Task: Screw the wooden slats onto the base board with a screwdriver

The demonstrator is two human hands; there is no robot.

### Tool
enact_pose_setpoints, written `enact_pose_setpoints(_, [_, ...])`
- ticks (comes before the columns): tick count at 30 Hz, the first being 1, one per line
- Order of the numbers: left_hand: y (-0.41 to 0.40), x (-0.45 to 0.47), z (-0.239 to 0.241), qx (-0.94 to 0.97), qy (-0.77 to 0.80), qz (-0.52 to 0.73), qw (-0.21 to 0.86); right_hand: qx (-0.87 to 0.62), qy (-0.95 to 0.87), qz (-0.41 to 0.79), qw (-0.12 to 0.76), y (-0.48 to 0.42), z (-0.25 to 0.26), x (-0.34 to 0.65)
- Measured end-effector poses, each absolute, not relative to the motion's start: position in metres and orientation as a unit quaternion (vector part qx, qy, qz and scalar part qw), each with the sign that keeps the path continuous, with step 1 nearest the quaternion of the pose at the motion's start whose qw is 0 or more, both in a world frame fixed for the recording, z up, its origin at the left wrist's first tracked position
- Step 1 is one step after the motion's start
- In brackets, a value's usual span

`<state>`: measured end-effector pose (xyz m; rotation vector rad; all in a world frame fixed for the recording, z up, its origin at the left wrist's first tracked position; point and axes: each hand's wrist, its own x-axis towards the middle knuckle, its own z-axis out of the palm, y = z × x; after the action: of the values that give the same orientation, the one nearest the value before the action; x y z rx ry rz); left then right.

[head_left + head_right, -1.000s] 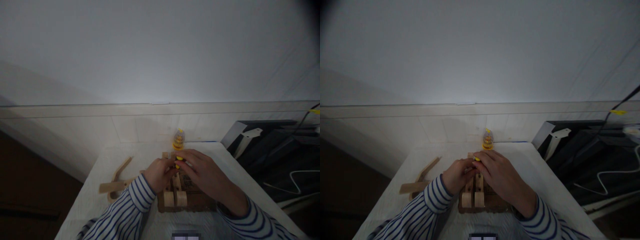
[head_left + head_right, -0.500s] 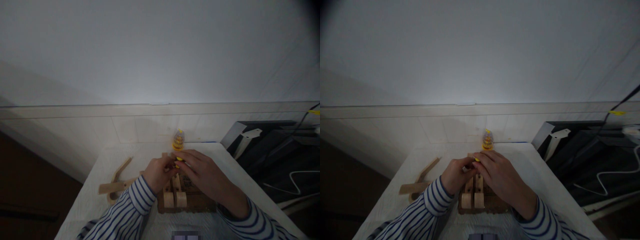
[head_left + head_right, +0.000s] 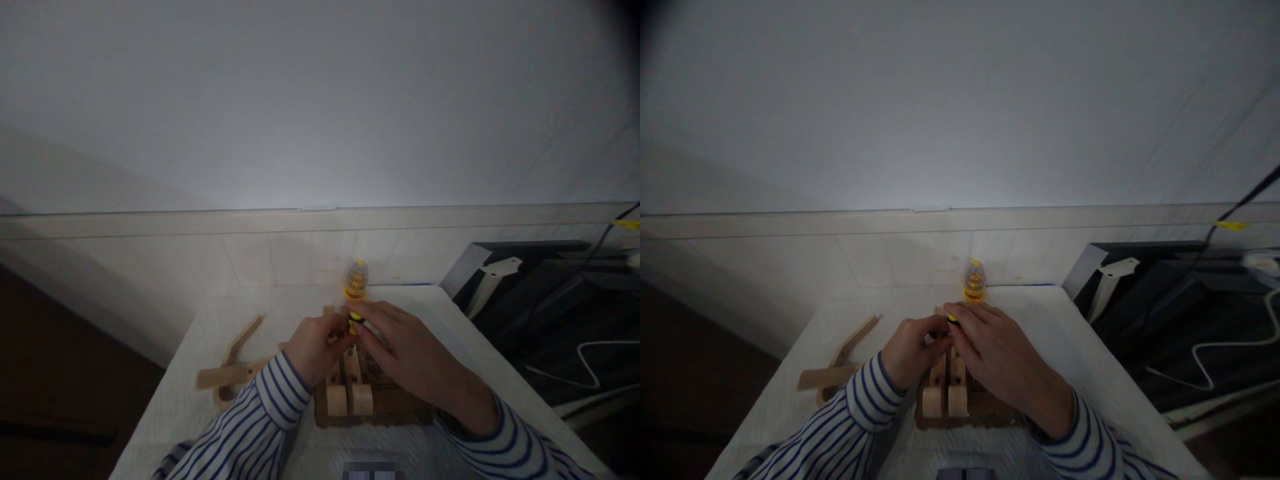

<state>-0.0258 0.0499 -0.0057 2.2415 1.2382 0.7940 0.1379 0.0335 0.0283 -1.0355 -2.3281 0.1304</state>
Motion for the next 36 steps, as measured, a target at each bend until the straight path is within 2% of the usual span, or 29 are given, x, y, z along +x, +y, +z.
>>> enact_pose_setpoints(36, [0.0501, -0.0282, 0.0044, 0.845, 0.414, 0.246, 0.234, -0.388, -0.877, 0.024, 0.283, 0.0325, 0.026, 0.1369])
